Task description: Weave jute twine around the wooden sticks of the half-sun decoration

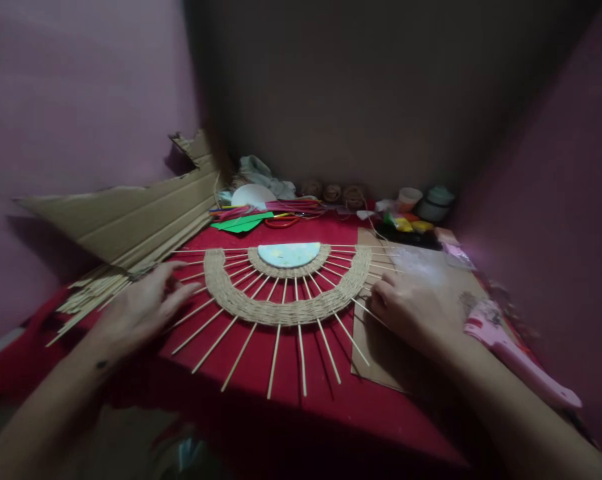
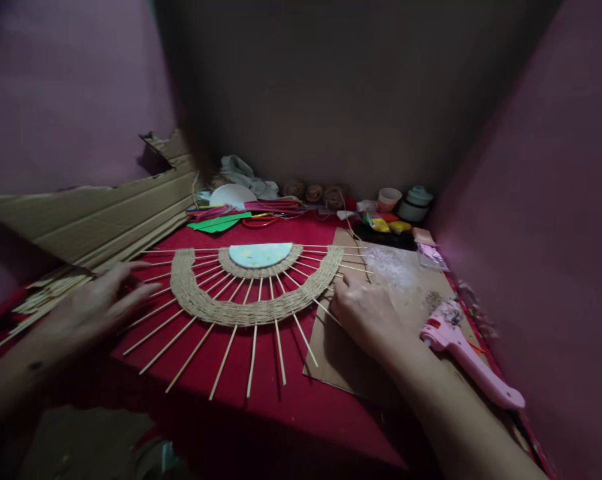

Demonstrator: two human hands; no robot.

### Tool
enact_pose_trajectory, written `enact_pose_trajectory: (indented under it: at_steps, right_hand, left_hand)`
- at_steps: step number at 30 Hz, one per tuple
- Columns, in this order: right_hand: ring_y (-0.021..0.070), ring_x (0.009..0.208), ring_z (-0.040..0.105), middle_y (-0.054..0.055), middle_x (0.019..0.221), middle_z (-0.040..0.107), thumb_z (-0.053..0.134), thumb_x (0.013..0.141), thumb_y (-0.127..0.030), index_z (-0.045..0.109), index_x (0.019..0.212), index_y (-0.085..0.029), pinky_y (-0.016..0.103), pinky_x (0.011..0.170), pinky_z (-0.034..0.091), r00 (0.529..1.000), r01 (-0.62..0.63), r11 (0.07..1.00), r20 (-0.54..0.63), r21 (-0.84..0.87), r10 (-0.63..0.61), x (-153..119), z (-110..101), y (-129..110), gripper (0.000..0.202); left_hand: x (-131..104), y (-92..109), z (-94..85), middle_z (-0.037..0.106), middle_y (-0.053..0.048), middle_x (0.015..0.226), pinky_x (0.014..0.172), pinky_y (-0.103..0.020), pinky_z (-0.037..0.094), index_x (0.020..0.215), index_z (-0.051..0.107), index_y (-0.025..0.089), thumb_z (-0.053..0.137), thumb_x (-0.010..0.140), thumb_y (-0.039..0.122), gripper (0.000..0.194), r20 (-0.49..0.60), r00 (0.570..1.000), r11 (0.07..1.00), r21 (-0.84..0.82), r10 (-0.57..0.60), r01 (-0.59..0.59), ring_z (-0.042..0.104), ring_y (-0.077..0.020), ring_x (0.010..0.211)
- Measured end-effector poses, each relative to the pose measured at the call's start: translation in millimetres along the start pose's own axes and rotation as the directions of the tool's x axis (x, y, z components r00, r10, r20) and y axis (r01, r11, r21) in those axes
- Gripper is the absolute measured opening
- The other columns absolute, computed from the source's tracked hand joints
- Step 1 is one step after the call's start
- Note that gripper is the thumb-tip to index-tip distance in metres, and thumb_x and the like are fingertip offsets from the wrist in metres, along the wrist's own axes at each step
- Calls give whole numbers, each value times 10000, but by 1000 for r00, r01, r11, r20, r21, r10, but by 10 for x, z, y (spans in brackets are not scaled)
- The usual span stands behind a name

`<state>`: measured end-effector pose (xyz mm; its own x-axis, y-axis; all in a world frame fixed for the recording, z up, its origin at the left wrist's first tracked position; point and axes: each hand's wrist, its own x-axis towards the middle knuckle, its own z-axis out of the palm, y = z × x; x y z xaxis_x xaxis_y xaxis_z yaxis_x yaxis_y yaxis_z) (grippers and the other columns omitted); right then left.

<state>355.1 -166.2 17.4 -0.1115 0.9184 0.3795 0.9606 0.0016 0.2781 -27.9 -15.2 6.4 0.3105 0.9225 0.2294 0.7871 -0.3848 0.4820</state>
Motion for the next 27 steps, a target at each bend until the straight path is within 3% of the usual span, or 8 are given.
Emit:
enact_pose_trajectory:
  at_steps: [2, 5, 10, 17, 24, 27]
  right_hand:
    - [125, 529, 458, 55, 679, 623, 476, 827, -199, 617, 660, -167, 270, 515, 207, 996, 4, 1000, -90, -15, -5, -44, 13, 15, 222]
    - [121, 504, 450, 47, 656, 615, 468, 814, -209, 609, 635, -172, 267, 507, 198, 984, -4, 1000, -176, -13, 2, -140, 57, -3, 231]
    - [136, 529, 506, 51, 638, 598, 431, 818, -175, 605, 621, -168, 270, 498, 224, 976, -51, 999, -213, 11, 52, -310, 99, -147, 263]
    - [122, 476, 492, 39, 663, 610, 455, 795, -168, 607, 626, -171, 255, 451, 247, 973, -101, 994, -204, 32, 105, -399, 43, -270, 227]
    - [125, 494, 503, 43, 670, 631, 491, 771, -153, 621, 622, -173, 273, 470, 256, 964, -182, 981, -183, 71, 192, -354, 50, -388, 198]
    - [129, 498, 507, 43, 662, 635, 499, 771, -150, 629, 639, -171, 278, 481, 268, 963, -211, 968, -144, 137, 230, -303, 36, -505, 187]
  left_hand:
    - [-48, 60, 47, 626, -71, 909, 747, -420, 443, 1193, 508, 213, 512, 779, 622, 582, 96, 994, 997, 63, -59, 54, 596, -295, 835]
    - [48, 157, 136, 649, -60, 914, 752, -362, 470, 1248, 472, 197, 516, 754, 604, 641, 167, 986, 999, -51, 17, -9, 620, -261, 846]
    - [331, 244, 210, 644, -43, 831, 778, -336, 458, 1206, 516, 169, 480, 744, 468, 552, 168, 980, 992, -92, 105, -90, 618, -226, 805]
    - [539, 286, 261, 599, -9, 731, 623, -263, 421, 1164, 548, 163, 500, 728, 451, 524, 193, 966, 980, -130, 172, -148, 562, -169, 658]
    - [784, 264, 289, 648, -34, 819, 682, -271, 440, 1157, 559, 166, 486, 729, 447, 517, 174, 959, 974, -8, 223, -225, 601, -185, 736]
    - [904, 273, 258, 653, -52, 824, 680, -284, 441, 1150, 570, 147, 473, 725, 373, 491, 167, 963, 970, 84, 213, -229, 598, -199, 740]
